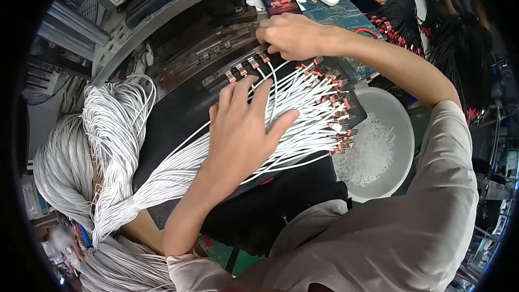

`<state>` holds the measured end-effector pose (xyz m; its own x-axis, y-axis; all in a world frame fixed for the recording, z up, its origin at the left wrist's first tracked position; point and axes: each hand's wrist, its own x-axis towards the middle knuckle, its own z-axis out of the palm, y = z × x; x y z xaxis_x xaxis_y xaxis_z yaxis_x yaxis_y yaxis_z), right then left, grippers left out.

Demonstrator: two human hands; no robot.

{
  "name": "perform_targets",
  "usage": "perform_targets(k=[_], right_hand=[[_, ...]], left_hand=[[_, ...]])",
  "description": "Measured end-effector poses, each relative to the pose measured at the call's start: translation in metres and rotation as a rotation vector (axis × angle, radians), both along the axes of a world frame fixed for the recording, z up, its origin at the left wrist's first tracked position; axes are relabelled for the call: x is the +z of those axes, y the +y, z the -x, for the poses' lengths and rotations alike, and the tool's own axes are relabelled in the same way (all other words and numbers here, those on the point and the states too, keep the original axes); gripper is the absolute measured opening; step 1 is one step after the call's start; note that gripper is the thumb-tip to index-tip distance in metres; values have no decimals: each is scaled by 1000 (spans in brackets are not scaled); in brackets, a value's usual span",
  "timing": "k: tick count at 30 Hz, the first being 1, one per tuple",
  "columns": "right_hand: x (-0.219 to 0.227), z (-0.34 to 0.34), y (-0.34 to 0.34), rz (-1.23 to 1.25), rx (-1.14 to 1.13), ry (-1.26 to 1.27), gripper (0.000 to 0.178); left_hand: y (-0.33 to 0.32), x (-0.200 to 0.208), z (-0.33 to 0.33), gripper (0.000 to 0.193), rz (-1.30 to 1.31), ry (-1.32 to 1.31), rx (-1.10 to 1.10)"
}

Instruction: Manually inserting terminal ends of wire bundles into a processing machine.

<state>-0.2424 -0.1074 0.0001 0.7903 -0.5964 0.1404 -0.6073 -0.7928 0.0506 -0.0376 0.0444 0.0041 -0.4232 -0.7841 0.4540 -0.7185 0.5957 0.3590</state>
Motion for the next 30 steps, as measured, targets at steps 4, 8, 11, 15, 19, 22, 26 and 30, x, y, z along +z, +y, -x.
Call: perform_targets(k=[4, 8, 11, 15, 19, 22, 26, 30], right_hand=[[26, -17, 18, -489, -267, -133, 23], [25, -37, -23, -993, -223, -368, 26], [23, -75, -62, -682, -286, -587, 30], [-27, -45, -225, 177, -86, -180, 37], [-21, -104, -189, -1418, 746, -1459, 30], [10, -98, -164, -1064, 669, -1338, 30], [8, -91, -146, -702, 459, -1103, 30], [0, -85, -130, -314, 135, -750, 32]], left_hand=[[-18, 1, 10, 39, -223, -155, 78], [-19, 21, 6, 36, -189, -128, 97], [-50, 17, -20, 31, -31, -94, 166], [-148, 7, -33, 29, 42, -52, 123], [-147, -9, -75, 32, -31, -215, 287], [-154, -2, -73, 33, -79, -202, 296], [-167, -8, -73, 37, -116, -191, 301], [-164, -14, -72, 38, -71, -234, 323]])
